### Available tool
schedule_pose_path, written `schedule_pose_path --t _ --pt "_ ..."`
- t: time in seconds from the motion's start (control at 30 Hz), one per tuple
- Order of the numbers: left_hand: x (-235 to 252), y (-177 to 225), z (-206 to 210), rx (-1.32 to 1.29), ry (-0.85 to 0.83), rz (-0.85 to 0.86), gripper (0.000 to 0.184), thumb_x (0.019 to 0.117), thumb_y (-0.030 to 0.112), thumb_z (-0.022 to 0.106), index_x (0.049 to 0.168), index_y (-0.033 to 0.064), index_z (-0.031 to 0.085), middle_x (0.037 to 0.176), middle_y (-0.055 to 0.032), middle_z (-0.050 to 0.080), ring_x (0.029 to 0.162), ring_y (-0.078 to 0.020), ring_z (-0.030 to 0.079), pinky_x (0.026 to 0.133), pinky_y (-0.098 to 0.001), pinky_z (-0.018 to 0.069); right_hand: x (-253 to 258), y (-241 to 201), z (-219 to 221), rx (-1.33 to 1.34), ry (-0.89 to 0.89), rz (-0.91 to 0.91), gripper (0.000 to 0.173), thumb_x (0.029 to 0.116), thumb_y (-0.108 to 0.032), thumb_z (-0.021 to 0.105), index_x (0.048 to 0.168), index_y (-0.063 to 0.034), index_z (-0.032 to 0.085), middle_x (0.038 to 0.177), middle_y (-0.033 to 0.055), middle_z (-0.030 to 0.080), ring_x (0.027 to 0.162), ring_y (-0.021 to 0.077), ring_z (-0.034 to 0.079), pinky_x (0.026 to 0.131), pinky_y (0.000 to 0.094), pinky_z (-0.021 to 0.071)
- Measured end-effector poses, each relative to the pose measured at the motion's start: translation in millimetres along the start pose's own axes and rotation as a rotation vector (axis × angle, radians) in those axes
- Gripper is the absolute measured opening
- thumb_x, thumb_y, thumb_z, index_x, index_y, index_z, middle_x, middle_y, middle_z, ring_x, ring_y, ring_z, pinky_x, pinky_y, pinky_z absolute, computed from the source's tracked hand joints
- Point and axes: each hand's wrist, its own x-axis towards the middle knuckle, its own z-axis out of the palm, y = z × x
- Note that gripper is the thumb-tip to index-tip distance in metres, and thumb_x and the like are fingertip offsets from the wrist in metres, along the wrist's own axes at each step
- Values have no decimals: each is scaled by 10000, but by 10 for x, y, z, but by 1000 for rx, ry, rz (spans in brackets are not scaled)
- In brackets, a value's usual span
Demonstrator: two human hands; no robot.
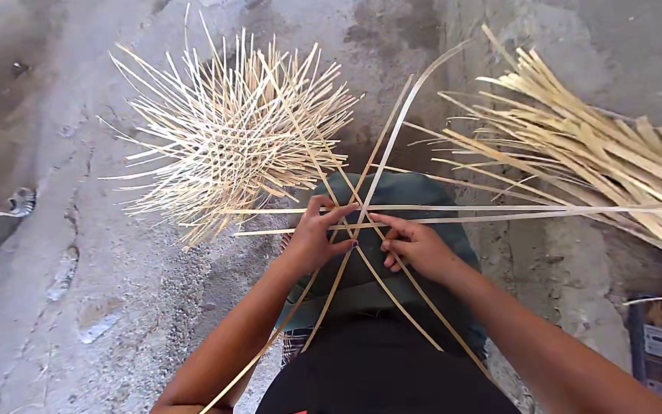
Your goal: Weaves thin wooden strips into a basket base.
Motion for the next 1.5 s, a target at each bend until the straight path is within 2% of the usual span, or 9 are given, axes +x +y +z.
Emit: schedule_pose_path --t 0.3,0.6,0.87,1.03,1.13,1.2,1.3,1.4,1.5 --pt "9 -68 -45 -34 -23 37 662 840 342 850 1444 376 582 1370 -123 471 1022 -174 601 780 -348 579 1 -24 21 14 28 -6 510 1052 -50 532 1511 -272 529 946 102 700 689 170 717 657 324 639" --pt "-63 -30 -12 -51 76 15 679 790 266 899 1399 275 598 1382 -125 509 1092 -292 617 856 -476 581 -6 -43 219 -333 84 -46 514 1062 -85 491 1538 -278 498 1153 84 683 686 101 695 642 270 624" --pt "-43 41 -4 61 102 0 734 783 302 899 1444 297 580 1379 -167 500 1174 -357 572 939 -502 545 -9 -54 246 -513 76 -40 528 1071 -141 495 1577 -279 427 1124 99 684 744 120 719 703 287 637" --pt "167 268 -142 73 -94 120 702 729 47 898 1347 149 582 1240 -152 598 1101 -336 627 926 -498 556 -38 -127 170 -872 106 -262 462 1078 -318 510 1532 -229 516 1169 124 715 929 250 714 850 480 583" --pt "376 164 -147 -103 -249 245 650 709 -62 870 1253 43 530 1042 -114 640 916 -250 657 840 -425 572 48 -306 77 -702 209 -268 335 1074 -300 534 1308 -128 701 982 78 757 823 199 740 788 448 627" --pt "464 127 -153 -141 -304 229 681 695 -47 893 1240 31 492 968 -94 639 885 -224 664 833 -399 577 237 -414 14 -431 310 -185 391 1057 -292 582 1363 -53 622 809 69 724 647 158 707 631 367 630" --pt "504 134 -143 -157 -327 159 737 680 -27 917 1241 52 446 941 -78 628 870 -209 660 821 -390 575 525 -441 25 -19 334 -92 419 1019 -242 657 1382 -56 564 767 92 710 553 160 669 513 313 585" --pt "529 136 -155 -164 -342 103 768 679 -15 922 1255 79 423 949 -63 620 857 -198 652 801 -384 571 572 -412 158 20 380 -126 208 997 -121 657 1175 -20 619 729 75 714 528 151 670 480 291 576" --pt "562 147 -148 -118 -367 90 773 677 -12 923 1268 70 432 947 -78 631 839 -222 657 793 -408 572 499 -331 198 38 446 -69 204 1004 -90 625 1181 -2 572 731 74 710 556 149 691 517 298 597"
